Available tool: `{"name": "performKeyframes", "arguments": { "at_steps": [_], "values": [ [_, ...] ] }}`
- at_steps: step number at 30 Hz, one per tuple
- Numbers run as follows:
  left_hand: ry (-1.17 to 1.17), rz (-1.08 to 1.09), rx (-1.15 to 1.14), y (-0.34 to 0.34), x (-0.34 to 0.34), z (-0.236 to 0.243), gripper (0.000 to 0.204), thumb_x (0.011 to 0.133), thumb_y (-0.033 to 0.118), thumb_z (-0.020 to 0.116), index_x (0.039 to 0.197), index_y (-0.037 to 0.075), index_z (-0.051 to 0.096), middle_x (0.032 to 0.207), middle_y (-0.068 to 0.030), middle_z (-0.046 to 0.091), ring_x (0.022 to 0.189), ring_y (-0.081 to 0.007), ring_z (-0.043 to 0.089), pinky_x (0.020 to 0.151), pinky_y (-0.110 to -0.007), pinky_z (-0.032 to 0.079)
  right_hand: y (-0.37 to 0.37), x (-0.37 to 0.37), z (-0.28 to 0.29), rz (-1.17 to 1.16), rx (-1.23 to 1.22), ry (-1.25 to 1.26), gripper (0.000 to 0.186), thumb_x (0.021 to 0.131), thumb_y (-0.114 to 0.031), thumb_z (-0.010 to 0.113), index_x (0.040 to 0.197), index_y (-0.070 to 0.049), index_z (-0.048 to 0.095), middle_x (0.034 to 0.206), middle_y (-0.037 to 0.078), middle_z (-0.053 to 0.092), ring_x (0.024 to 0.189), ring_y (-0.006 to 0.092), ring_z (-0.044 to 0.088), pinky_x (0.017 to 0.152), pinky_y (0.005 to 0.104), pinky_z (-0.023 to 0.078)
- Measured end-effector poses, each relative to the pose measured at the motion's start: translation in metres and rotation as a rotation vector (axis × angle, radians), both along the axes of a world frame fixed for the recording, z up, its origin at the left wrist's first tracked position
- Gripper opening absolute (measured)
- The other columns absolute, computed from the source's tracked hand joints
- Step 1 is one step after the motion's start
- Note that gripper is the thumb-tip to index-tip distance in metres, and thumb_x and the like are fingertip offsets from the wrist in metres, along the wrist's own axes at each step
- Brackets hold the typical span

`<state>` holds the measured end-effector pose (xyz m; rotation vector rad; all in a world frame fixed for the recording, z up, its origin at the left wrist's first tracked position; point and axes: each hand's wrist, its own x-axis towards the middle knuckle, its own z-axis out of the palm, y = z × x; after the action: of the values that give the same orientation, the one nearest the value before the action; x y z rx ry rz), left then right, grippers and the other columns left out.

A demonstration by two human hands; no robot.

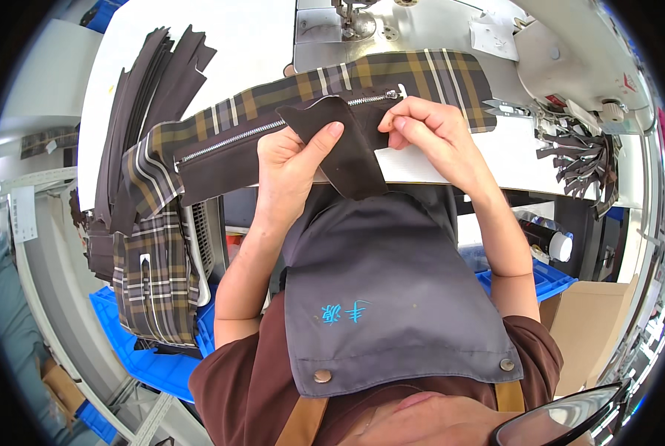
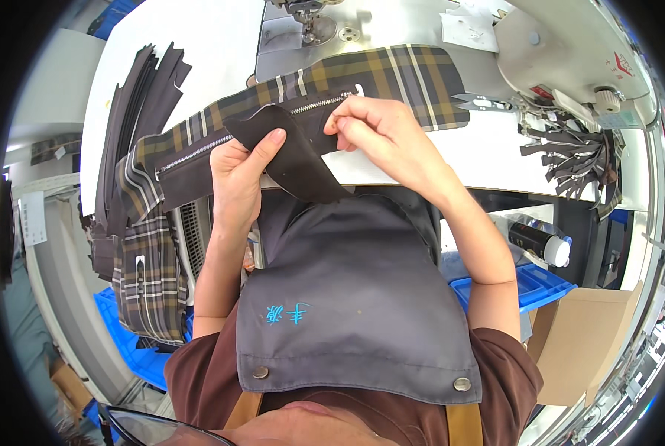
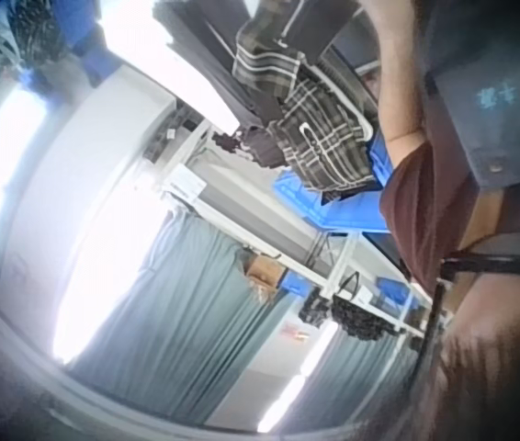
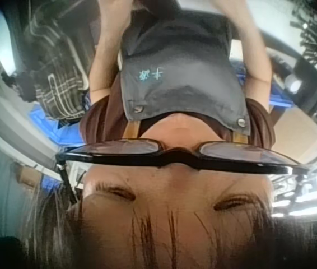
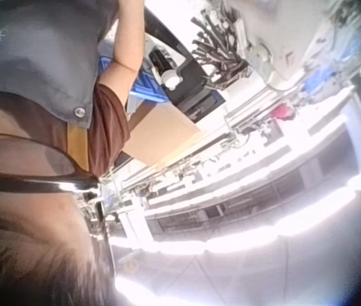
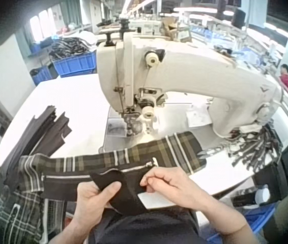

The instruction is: The person aligns a zipper onto a plaid fabric pouch and sews it using an industrial sewing machine. They handle the fabric and zipper with both hands to guide them under the needle, then inspect the finished seam and the zipper functionality.

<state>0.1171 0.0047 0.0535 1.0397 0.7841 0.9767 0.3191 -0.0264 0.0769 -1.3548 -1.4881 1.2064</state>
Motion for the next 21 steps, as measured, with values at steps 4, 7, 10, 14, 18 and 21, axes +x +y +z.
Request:
{"name": "performKeyframes", "arguments": {
  "at_steps": [4,7,10,14,18,21],
  "values": [
    [0.006,0.000,-0.009,-0.002,0.001,0.004,0.013,0.089,0.008,0.060,0.093,-0.003,0.065,0.081,-0.0048,0.066,0.070,-0.0068,0.061,0.060,-0.021,0.051,-0.006,-0.015,-0.001,0.005,0.108,-0.192,0.013,0.084,-0.009,0.055,0.080,0.002,0.061,0.067,0.003,0.060,0.064,0.0090,0.055,0.059,0.0243,0.044],
    [0.036,0.024,0.096,-0.001,0.001,-0.001,0.012,0.088,0.007,0.060,0.092,-0.003,0.065,0.082,-0.0036,0.066,0.071,-0.0053,0.059,0.062,-0.020,0.049,-0.006,-0.024,-0.008,-0.048,0.309,-0.344,0.009,0.079,-0.008,0.059,0.076,0.001,0.059,0.064,0.005,0.059,0.054,0.0101,0.054,0.051,0.0275,0.043],
    [-0.002,0.030,0.069,0.000,0.001,-0.002,0.011,0.088,0.007,0.061,0.092,-0.003,0.066,0.082,-0.0028,0.066,0.072,-0.0042,0.058,0.064,-0.019,0.047,-0.005,-0.019,-0.010,-0.139,0.135,-0.087,0.009,0.079,-0.007,0.059,0.076,0.001,0.059,0.062,0.006,0.058,0.053,0.0113,0.053,0.050,0.0273,0.042],
    [0.033,0.041,0.102,-0.001,0.002,-0.001,0.011,0.088,0.007,0.061,0.092,-0.003,0.066,0.081,-0.0024,0.066,0.072,-0.0039,0.057,0.065,-0.019,0.046,-0.006,-0.024,-0.005,-0.048,0.103,-0.126,0.007,0.079,-0.006,0.059,0.078,0.001,0.059,0.062,0.004,0.058,0.054,0.0080,0.052,0.050,0.0256,0.041],
    [0.038,0.055,0.108,-0.001,0.001,-0.001,0.011,0.088,0.007,0.061,0.092,-0.003,0.066,0.081,-0.0017,0.066,0.071,-0.0036,0.057,0.063,-0.018,0.046,-0.003,-0.019,-0.015,-0.126,0.109,-0.041,0.007,0.080,-0.006,0.059,0.079,0.001,0.060,0.061,0.001,0.057,0.057,0.0054,0.052,0.050,0.0247,0.041],
    [0.040,0.063,0.112,-0.001,0.000,-0.002,0.011,0.088,0.007,0.061,0.091,-0.003,0.066,0.081,-0.0012,0.066,0.071,-0.0035,0.056,0.063,-0.018,0.046,-0.007,-0.020,-0.007,-0.097,0.034,-0.002,0.008,0.080,-0.007,0.061,0.079,0.001,0.059,0.063,0.001,0.057,0.057,0.0052,0.052,0.049,0.0237,0.040]
  ]
}}
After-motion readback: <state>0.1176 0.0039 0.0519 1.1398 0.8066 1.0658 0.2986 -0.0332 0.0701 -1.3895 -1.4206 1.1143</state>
